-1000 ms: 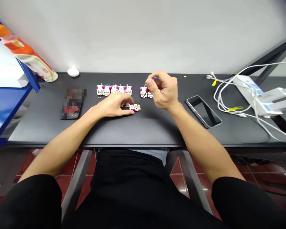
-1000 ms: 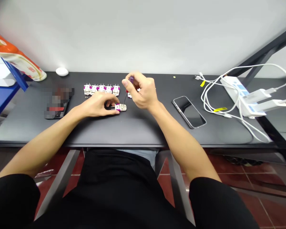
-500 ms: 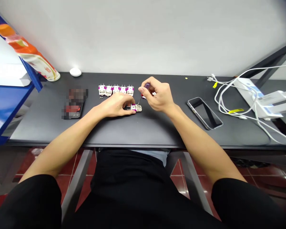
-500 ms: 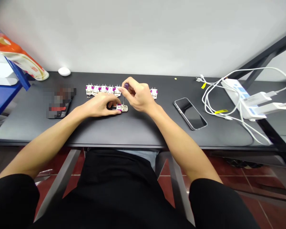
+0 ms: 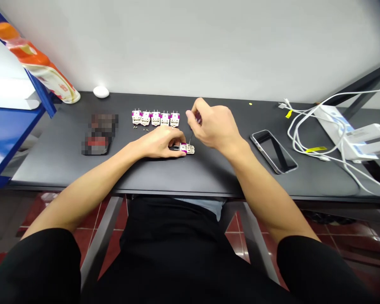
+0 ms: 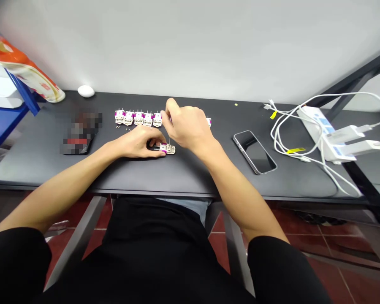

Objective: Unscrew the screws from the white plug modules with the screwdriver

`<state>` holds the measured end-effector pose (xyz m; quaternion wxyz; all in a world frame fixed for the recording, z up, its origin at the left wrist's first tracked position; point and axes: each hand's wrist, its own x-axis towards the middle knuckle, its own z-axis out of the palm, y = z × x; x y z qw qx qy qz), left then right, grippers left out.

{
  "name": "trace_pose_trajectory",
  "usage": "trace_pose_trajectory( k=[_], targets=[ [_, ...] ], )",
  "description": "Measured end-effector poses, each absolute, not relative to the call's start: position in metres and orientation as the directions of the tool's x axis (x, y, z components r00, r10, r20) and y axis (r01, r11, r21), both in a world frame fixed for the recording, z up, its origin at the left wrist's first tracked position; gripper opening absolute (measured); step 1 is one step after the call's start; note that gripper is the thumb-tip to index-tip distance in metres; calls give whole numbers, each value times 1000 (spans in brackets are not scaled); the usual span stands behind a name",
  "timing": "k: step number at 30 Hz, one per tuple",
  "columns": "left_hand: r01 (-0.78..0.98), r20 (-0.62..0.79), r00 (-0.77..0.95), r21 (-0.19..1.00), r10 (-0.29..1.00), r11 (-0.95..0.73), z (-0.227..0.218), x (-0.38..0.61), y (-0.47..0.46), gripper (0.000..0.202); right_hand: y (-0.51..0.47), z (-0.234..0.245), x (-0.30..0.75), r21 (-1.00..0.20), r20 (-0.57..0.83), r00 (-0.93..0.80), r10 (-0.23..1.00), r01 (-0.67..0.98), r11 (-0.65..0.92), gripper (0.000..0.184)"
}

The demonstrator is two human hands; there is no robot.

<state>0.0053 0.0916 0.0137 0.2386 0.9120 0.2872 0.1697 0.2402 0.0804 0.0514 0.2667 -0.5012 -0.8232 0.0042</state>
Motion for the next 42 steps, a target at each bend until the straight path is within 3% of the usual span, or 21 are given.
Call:
trace_pose_trajectory(
  k=[6,13,22,29,36,42],
  targets=[
    [438,174,777,541,605,-718,14,6,90,34,77,56,250,-281,407,-431,805,780,560,40],
    [416,168,795,549,583,-725,14,5,93,34,66,73,250,-292,274,-613,741,681,672,26],
    [490,176,770,453,614,-745,12,-8,103,33,73,64,255,-103,323,-596,735,750,654,40],
    [476,191,785,423,590,-771,11,-5,99,36,74,57,254,-165,425,-605,674,680,715,39],
    [504,151,787,401,598,-765,11,-2,95,40,77,58,256,-120,384,-566,730,753,647,35],
    [509,155,786,387,598,-769,10,-3,95,40,74,61,256,-144,386,-652,652,656,741,35]
  ],
)
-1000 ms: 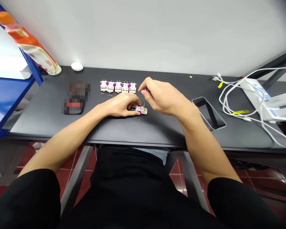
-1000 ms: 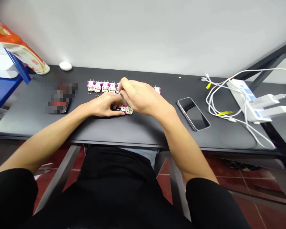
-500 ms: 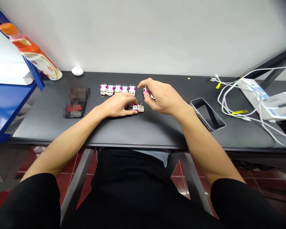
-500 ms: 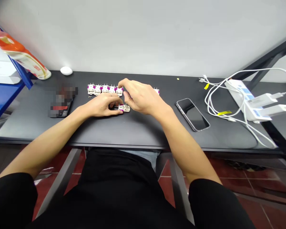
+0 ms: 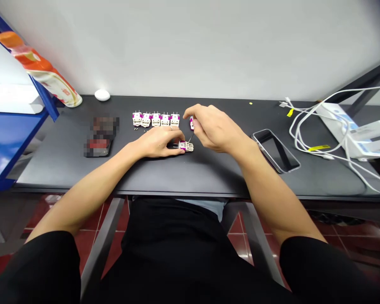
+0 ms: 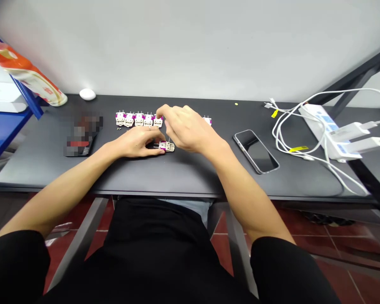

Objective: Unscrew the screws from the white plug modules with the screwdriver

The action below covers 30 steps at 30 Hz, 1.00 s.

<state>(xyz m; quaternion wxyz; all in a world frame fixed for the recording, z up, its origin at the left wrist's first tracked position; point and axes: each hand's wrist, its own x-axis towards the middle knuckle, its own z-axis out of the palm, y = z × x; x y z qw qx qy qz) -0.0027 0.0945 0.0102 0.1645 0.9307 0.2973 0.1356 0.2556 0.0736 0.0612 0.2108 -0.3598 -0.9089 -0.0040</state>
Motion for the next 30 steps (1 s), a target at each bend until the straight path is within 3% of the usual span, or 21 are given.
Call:
trace_pose_trajectory(
  k=[8,16,22,27,30],
  targets=[
    [486,202,787,380,583,-787,9,-3,92,43,72,65,256,-152,336,-587,736,737,658,32],
    [477,179,799,393,575,-786,9,-3,93,44,75,61,255,-147,400,-642,654,659,737,32],
    [491,172,794,384,583,-782,10,-3,92,42,79,59,256,-151,386,-637,667,670,727,30],
    [487,164,793,407,586,-773,11,-3,91,42,74,62,257,-143,432,-701,567,567,811,32],
    [486,169,793,405,585,-775,12,-3,91,41,73,63,257,-153,411,-665,624,624,766,28]
  ],
)
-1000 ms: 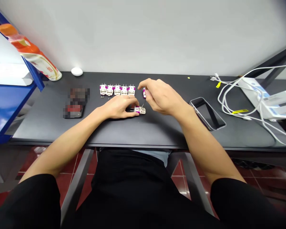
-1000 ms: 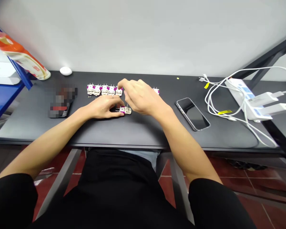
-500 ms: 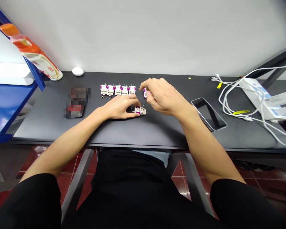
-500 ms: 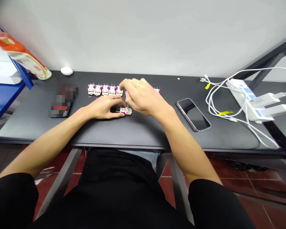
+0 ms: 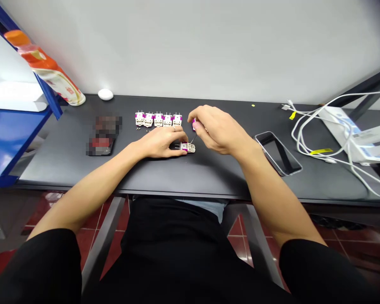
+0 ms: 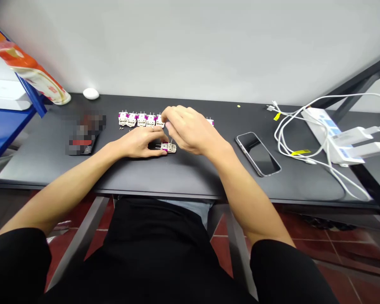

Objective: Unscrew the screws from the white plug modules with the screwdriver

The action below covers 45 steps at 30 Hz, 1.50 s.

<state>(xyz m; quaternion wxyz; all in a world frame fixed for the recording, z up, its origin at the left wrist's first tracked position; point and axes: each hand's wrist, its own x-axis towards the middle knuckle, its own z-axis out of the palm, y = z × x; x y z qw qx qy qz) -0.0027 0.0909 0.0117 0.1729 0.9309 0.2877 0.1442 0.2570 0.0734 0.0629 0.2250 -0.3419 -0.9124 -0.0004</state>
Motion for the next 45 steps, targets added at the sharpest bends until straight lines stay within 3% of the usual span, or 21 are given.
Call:
trace_pose_trajectory(
  k=[4,9,19,23,27,32,37,41,45],
  targets=[
    [485,167,796,399,582,-778,12,-3,91,42,74,65,259,-174,357,-606,711,705,688,28],
    [498,155,794,389,588,-775,13,-3,91,43,71,68,260,-288,364,-632,684,622,728,28],
    [500,162,795,372,585,-782,11,-3,92,44,72,66,255,-227,328,-559,761,735,638,30],
    [510,161,789,368,593,-778,12,-3,91,43,71,66,257,-291,370,-601,708,649,703,24],
    [510,165,787,368,595,-777,12,-3,90,42,71,68,258,-336,329,-594,734,652,679,20],
    [503,176,788,370,590,-781,11,-3,92,41,73,66,258,-288,327,-562,760,707,647,23],
    [509,168,788,365,593,-780,9,-3,93,43,71,63,258,-295,345,-607,716,655,696,32],
    [497,177,792,368,584,-786,9,-3,93,41,71,64,257,-251,340,-595,729,689,679,21],
    [491,184,792,376,582,-786,10,-3,93,40,73,63,259,-206,347,-584,733,716,668,28]
  ],
)
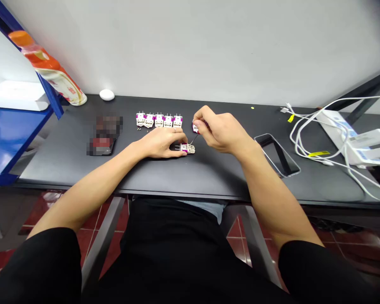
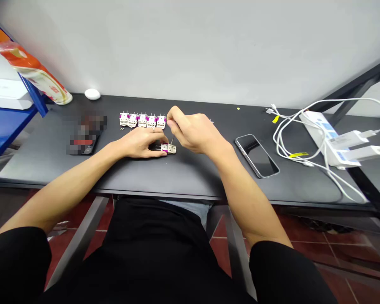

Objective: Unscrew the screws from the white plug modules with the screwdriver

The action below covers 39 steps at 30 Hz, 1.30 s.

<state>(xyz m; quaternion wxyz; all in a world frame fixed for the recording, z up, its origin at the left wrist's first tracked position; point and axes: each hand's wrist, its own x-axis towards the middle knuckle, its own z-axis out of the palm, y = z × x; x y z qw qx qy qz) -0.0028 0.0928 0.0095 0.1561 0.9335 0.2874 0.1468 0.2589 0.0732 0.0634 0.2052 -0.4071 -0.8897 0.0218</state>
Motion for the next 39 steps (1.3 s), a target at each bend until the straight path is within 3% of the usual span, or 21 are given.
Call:
trace_pose_trajectory(
  k=[8,15,20,24,39],
  targets=[
    [495,188,799,333,571,-803,10,-4,93,40,74,61,261,-184,406,-631,662,653,735,26],
    [451,217,849,180,482,-874,10,-5,93,37,76,57,260,-161,422,-607,673,681,715,29],
    [450,206,847,210,489,-868,12,-6,93,34,76,58,262,-199,419,-619,664,651,733,27],
    [448,202,847,227,492,-865,13,-5,93,34,79,57,263,-156,413,-613,673,681,716,38],
    [428,240,851,200,467,-882,12,-7,93,36,73,63,261,-151,390,-610,689,696,702,27]
  ],
)
